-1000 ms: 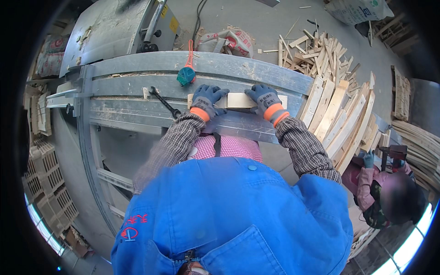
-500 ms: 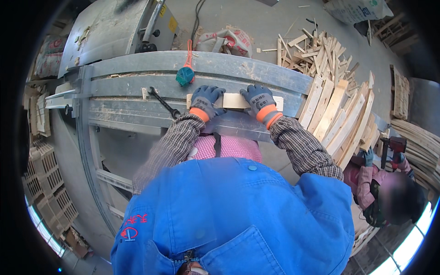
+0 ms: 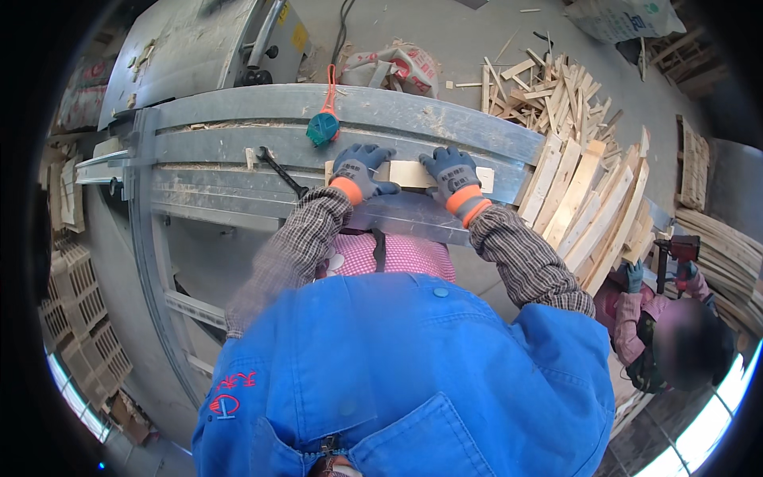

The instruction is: The person repeatedly picks up small wooden planks, places them on a table saw, and cuts them into smaller pieces. The cut pieces are then placed into a large sack on the floor.

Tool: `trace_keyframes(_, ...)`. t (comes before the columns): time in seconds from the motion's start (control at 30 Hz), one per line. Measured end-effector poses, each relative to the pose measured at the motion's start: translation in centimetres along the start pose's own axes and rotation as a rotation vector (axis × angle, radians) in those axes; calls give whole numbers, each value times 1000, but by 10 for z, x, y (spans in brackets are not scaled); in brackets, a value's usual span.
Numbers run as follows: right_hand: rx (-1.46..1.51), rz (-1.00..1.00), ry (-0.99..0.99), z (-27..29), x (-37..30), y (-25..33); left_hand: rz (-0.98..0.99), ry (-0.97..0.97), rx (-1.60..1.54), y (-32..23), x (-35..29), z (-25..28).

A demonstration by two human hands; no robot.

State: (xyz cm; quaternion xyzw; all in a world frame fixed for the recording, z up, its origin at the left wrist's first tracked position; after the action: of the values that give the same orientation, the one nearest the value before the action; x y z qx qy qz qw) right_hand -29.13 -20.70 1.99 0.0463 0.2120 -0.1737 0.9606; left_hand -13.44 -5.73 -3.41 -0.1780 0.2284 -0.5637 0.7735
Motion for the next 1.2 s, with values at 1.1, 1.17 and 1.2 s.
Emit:
trace_keyframes(1.1, 472, -407, -482, -30, -57, -88, 8, -1, 391, -9, -15, 2)
trace_keyframes(1.17, 411, -482, -387, -30, -46, -88, -119, -257, 476, -7, -27, 4)
trace_keyframes(1.2, 380, -518, -338, -30, -41, -89, -173, -404, 463, -7, -29, 4)
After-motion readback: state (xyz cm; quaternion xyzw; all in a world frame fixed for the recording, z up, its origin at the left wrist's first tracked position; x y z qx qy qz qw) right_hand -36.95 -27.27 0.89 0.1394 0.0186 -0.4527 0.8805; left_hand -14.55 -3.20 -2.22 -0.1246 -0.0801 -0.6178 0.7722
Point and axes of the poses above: each hand's wrist, its own x-axis towards the middle knuckle, its own z-axis out of the back of the hand, y = z × x, the point moved 2 cm from there along x, towards the middle knuckle, and after that the axes turned 3 degrees about -z, right-handed, at the moved point
